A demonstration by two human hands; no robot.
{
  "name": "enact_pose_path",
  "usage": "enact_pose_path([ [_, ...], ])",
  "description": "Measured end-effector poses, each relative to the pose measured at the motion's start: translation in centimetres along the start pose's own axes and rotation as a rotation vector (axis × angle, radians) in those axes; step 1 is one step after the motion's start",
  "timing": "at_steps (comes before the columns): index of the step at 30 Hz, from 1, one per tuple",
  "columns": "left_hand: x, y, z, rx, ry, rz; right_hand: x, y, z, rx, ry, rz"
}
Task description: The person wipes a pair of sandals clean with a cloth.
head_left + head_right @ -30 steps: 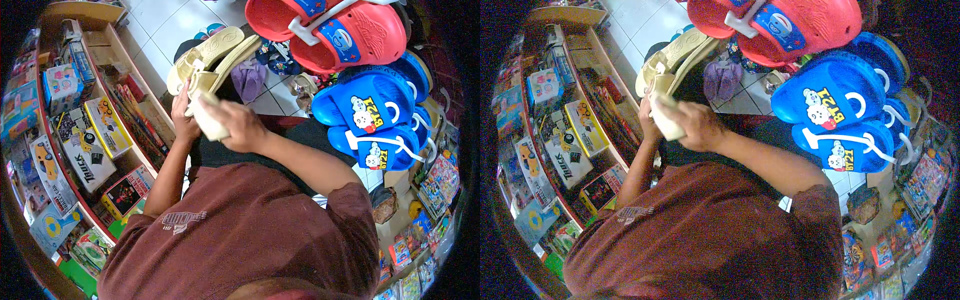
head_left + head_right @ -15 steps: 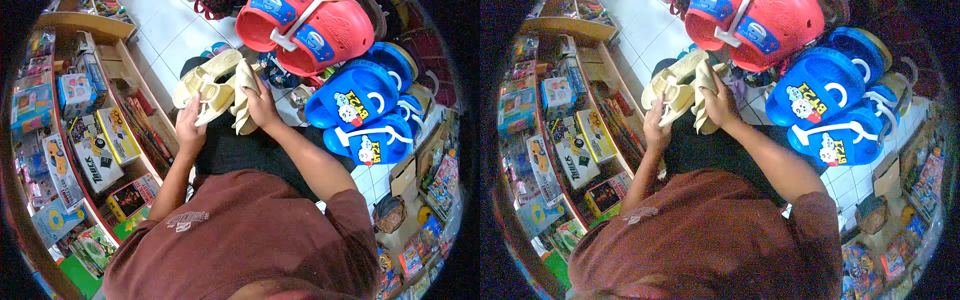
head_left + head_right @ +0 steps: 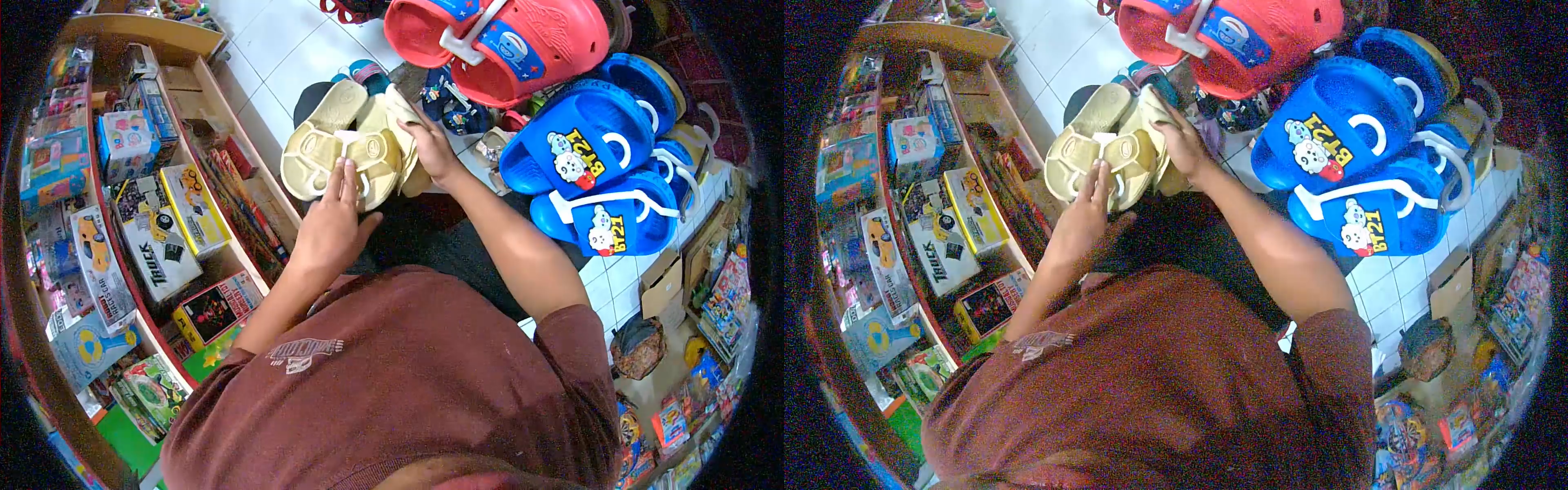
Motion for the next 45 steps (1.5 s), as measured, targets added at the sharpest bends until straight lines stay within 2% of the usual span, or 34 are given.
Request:
enact_pose_path([
  [1, -0.1, 0.1, -0.3, 0.010, -0.068, 0.002, -0.1, -0.7, -0.4, -0.015, -0.021, 0.057],
  [4, -0.2, 0.0, -0.3, -0.020, -0.085, -0.078, 0.7, -2.8, -1.5, 0.478, -0.055, 0.242],
  [5, -0.2, 0.2, 0.4, -0.004, -0.070, -0.089, 0.7, -2.6, -1.3, 0.553, -0.029, 0.228],
  [8, -1.0, -0.9, 1.3, -0.032, 0.001, -0.201, 1.0, -2.9, -1.2, 0.577, -0.003, 0.263],
  [9, -1.1, -0.4, 2.7, -0.008, 0.082, -0.219, 1.0, -2.8, -1.2, 0.582, -0.005, 0.247],
  [12, -2.2, -0.9, 2.7, -0.137, -0.159, -0.146, 1.0, -2.4, -1.2, 0.596, -0.008, 0.220],
  [16, -3.6, -2.0, 2.4, -0.157, -0.266, -0.221, 1.0, -1.9, -0.9, 0.663, 0.002, 0.197],
  [17, -3.6, -1.9, 3.5, -0.145, -0.195, -0.201, 1.0, -1.9, -0.9, 0.688, 0.005, 0.184],
  [20, -6.6, -2.9, 4.5, 0.038, -0.202, -0.130, 1.0, -1.9, -1.2, 0.706, -0.046, 0.078],
  [23, -9.2, -0.7, 7.2, 0.020, 0.193, -0.598, 0.9, -1.7, -1.2, 0.665, -0.060, 0.122],
  [26, -11.0, -2.8, 2.4, 0.063, -0.102, -0.487, 0.6, -1.2, -0.6, 0.637, -0.058, 0.077],
  [27, -11.1, -3.1, 1.4, 0.141, -0.137, -0.446, 0.6, -1.2, -0.4, 0.598, -0.048, 0.104],
  [30, -10.1, -2.4, 1.2, 0.208, -0.035, -0.523, 0.9, -1.3, -0.5, 0.607, -0.026, 0.223],
  [31, -9.8, -2.2, 1.6, 0.235, -0.058, -0.482, 0.9, -0.9, -0.3, 0.600, -0.031, 0.146],
  [34, -9.5, -3.0, 1.9, 0.156, -0.079, -0.398, 1.5, -3.0, -0.9, 0.804, 0.078, 0.277],
  [35, -9.0, -3.4, 2.3, 0.147, -0.067, -0.325, 1.7, -3.7, -0.8, 0.768, 0.076, 0.292],
  [38, -7.8, -5.0, 2.5, 0.244, 0.007, -0.176, 3.7, -8.0, -2.2, 0.978, 0.080, 0.527],
  [39, -7.2, -5.0, 3.2, 0.258, 0.064, -0.140, 4.4, -8.8, -2.7, 1.092, 0.090, 0.439],
  [42, -5.8, -5.3, 4.7, 0.312, 0.196, -0.070, 5.0, -10.5, -2.9, 0.907, -0.029, 0.416],
  [43, -5.3, -5.2, 5.7, 0.340, 0.250, -0.084, 5.1, -11.3, -2.9, 0.756, -0.027, 0.461],
  [45, -4.5, -5.0, 7.5, 0.414, 0.311, -0.064, 4.6, -11.0, -2.5, 0.690, -0.041, 0.415],
])
Point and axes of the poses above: each hand's wrist, its own x-axis away from the middle knuckle, its own z-axis out of the back of the hand, y = z × x, the point moved 9 cm from there along -x, towards the middle knuckle, and after that the axes turned 5 degrees about -z, right-handed, at the moved point
